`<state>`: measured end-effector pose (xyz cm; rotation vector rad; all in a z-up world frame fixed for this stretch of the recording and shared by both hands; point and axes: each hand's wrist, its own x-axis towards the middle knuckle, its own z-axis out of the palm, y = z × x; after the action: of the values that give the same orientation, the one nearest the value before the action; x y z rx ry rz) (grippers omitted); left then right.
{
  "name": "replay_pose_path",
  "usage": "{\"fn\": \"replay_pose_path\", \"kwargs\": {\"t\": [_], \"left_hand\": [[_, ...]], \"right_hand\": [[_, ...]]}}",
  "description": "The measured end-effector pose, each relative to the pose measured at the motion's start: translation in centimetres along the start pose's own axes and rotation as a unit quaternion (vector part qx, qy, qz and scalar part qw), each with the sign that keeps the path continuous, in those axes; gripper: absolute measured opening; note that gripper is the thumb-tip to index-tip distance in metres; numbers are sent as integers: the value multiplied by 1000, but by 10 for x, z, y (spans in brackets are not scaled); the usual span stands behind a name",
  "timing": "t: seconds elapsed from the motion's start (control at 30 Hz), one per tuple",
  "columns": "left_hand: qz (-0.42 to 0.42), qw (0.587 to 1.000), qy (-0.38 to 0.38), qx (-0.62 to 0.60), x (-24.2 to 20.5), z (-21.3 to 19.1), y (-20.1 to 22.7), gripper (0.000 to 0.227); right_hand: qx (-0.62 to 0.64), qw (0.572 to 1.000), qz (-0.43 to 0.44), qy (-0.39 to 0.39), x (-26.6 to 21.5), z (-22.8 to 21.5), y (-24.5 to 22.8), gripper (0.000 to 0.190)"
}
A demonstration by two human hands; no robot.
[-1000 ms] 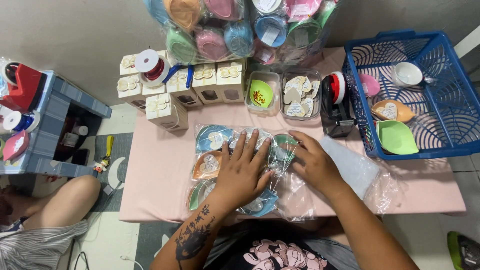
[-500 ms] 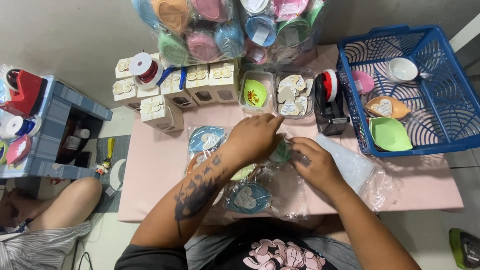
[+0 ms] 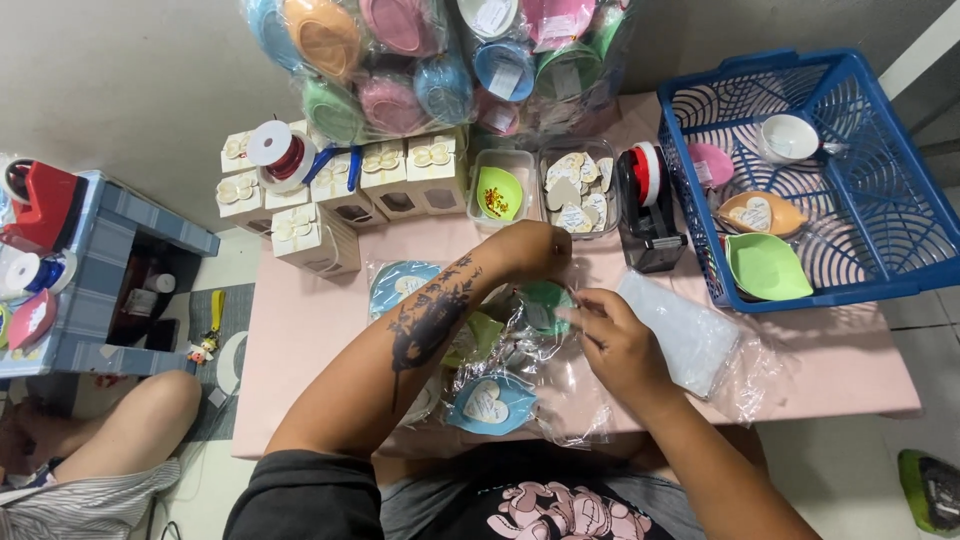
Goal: Packing small colorful plastic containers and white inserts into clear plastic bags.
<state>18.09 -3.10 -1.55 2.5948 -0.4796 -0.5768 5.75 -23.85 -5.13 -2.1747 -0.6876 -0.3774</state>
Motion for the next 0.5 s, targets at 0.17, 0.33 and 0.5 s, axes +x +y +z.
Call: {"fn": "replay_pose_path", "kwargs": {"t": [0.17,0.33,0.5], "left_hand": [[2,998,34,-48,-11,-13,13,27],[14,997,30,-67,-8,-6,16,21],[37,998,19,-40,-7,-7,21,25]], "right_hand": [[3,997,-59,-49,-2,3,1,37],[-26,992,-109,-59,-1,12,19,54],[-20,995,-64,-69,-1,19,20,50]]}}
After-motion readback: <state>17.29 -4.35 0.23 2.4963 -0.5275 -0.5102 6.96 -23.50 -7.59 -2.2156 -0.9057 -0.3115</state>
